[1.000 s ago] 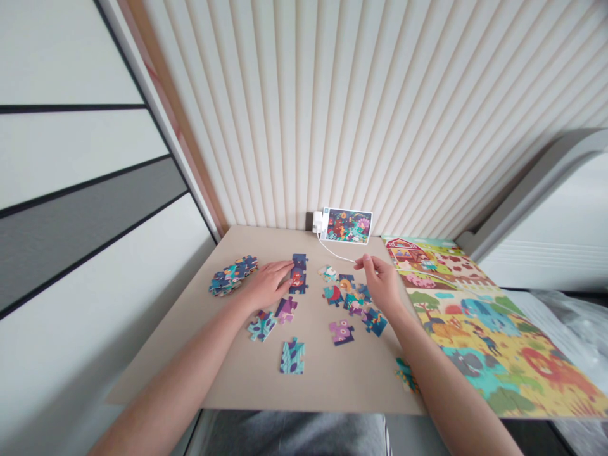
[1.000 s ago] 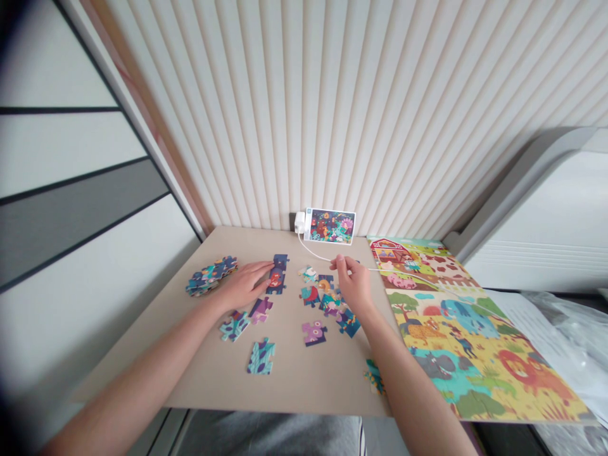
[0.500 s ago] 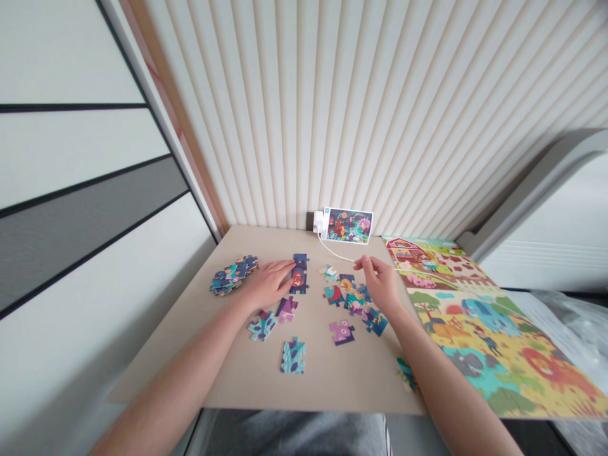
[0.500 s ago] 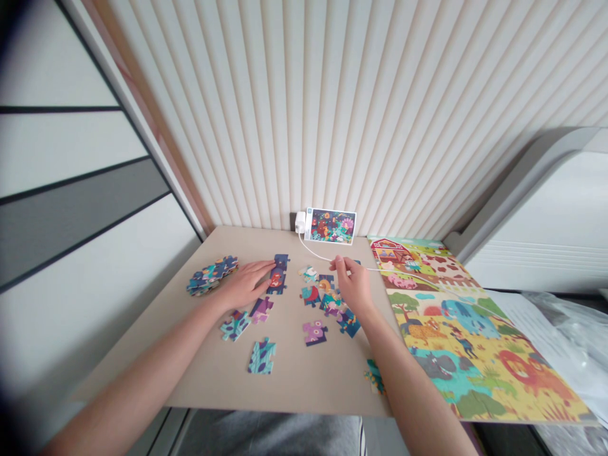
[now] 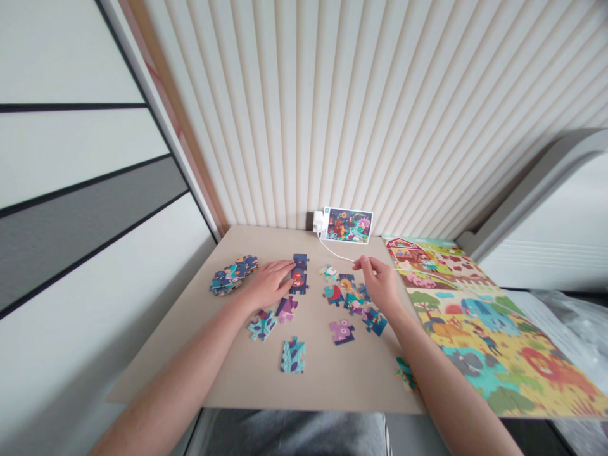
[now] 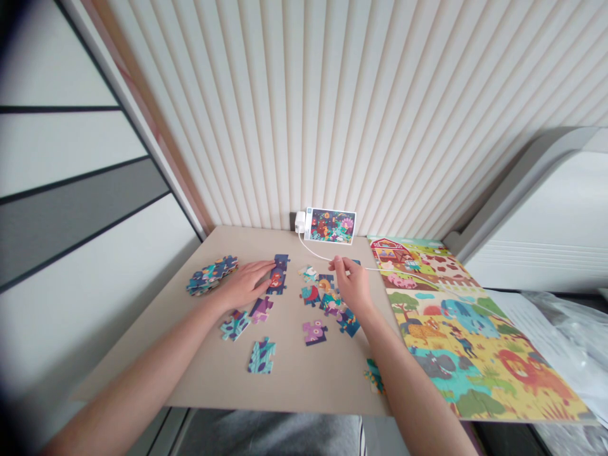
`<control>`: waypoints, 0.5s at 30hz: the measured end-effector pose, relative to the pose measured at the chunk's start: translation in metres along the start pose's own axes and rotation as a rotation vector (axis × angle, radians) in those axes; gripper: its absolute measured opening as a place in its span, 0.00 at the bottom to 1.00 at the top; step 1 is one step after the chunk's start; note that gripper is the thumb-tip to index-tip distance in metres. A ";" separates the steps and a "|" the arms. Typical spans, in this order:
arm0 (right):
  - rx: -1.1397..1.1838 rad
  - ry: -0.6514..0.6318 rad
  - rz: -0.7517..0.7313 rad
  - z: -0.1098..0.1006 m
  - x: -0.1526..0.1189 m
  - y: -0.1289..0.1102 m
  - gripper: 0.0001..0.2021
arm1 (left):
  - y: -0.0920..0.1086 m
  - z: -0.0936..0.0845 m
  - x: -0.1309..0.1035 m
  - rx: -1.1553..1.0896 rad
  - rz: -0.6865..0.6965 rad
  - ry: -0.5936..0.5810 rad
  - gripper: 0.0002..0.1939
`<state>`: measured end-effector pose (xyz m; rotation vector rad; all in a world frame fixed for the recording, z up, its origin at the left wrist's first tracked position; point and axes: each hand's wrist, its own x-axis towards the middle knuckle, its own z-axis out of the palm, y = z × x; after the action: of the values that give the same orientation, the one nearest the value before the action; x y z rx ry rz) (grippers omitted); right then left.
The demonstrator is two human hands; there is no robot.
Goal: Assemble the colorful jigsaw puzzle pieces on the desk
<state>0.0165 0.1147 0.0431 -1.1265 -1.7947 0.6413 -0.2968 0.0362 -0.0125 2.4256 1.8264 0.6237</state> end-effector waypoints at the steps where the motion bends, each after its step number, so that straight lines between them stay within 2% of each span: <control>1: -0.001 -0.003 0.000 0.000 0.000 0.000 0.25 | 0.000 0.000 0.000 -0.003 0.001 0.001 0.25; 15: -0.012 -0.006 -0.003 0.002 0.000 0.002 0.25 | -0.001 0.001 0.001 0.008 0.003 0.001 0.25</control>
<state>0.0158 0.1160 0.0409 -1.1308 -1.8077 0.6330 -0.2971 0.0374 -0.0134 2.4338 1.8296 0.6188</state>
